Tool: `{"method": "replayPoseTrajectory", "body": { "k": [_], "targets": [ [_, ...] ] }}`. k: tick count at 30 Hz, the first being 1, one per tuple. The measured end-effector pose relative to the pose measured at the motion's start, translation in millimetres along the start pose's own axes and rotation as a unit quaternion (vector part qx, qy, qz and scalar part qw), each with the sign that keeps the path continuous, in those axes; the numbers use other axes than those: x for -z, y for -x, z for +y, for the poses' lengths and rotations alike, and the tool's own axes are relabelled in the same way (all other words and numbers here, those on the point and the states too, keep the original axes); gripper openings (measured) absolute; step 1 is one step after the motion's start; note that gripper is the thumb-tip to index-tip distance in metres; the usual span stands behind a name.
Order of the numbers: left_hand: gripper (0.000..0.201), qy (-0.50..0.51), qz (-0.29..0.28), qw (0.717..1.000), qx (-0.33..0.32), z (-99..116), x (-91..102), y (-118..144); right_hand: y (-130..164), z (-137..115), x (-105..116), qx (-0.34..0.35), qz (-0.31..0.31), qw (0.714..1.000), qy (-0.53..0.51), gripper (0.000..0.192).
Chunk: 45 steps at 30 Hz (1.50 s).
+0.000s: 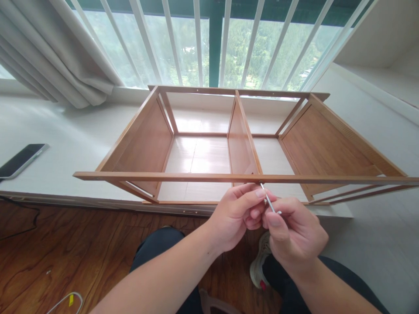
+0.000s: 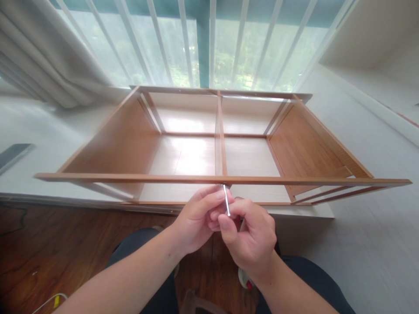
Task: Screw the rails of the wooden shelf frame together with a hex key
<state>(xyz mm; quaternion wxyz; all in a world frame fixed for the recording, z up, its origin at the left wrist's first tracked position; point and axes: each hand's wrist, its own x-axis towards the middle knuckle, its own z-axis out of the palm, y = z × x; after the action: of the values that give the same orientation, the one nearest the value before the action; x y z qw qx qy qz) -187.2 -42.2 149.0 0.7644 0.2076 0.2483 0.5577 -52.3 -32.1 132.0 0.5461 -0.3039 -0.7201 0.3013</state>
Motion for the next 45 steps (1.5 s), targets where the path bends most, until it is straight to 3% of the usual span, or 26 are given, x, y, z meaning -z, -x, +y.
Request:
{"method": "replayPoseTrajectory", "body": {
  "k": [7, 13, 22, 45],
  "targets": [
    [0.024, -0.01, 0.012, 1.0, -0.006, -2, 1.9, -3, 1, 6, 1, -0.016, -0.014, 1.0, 0.021, 0.011],
    [0.023, -0.047, 0.017, 0.999, -0.017, -1, 3.2, -3, -7, 3, 2, 0.046, -0.003, 0.994, 0.098, 0.024],
    [0.024, -0.066, 0.026, 0.997, -0.021, 3, 3.0, -2, -14, -5, 1, 0.072, -0.018, 0.989, 0.125, 0.025],
    [0.026, -0.018, 0.028, 0.999, 0.006, 1, 3.4, -2, -14, -4, 3, 0.084, -0.029, 0.988, 0.125, 0.021]
  ]
}}
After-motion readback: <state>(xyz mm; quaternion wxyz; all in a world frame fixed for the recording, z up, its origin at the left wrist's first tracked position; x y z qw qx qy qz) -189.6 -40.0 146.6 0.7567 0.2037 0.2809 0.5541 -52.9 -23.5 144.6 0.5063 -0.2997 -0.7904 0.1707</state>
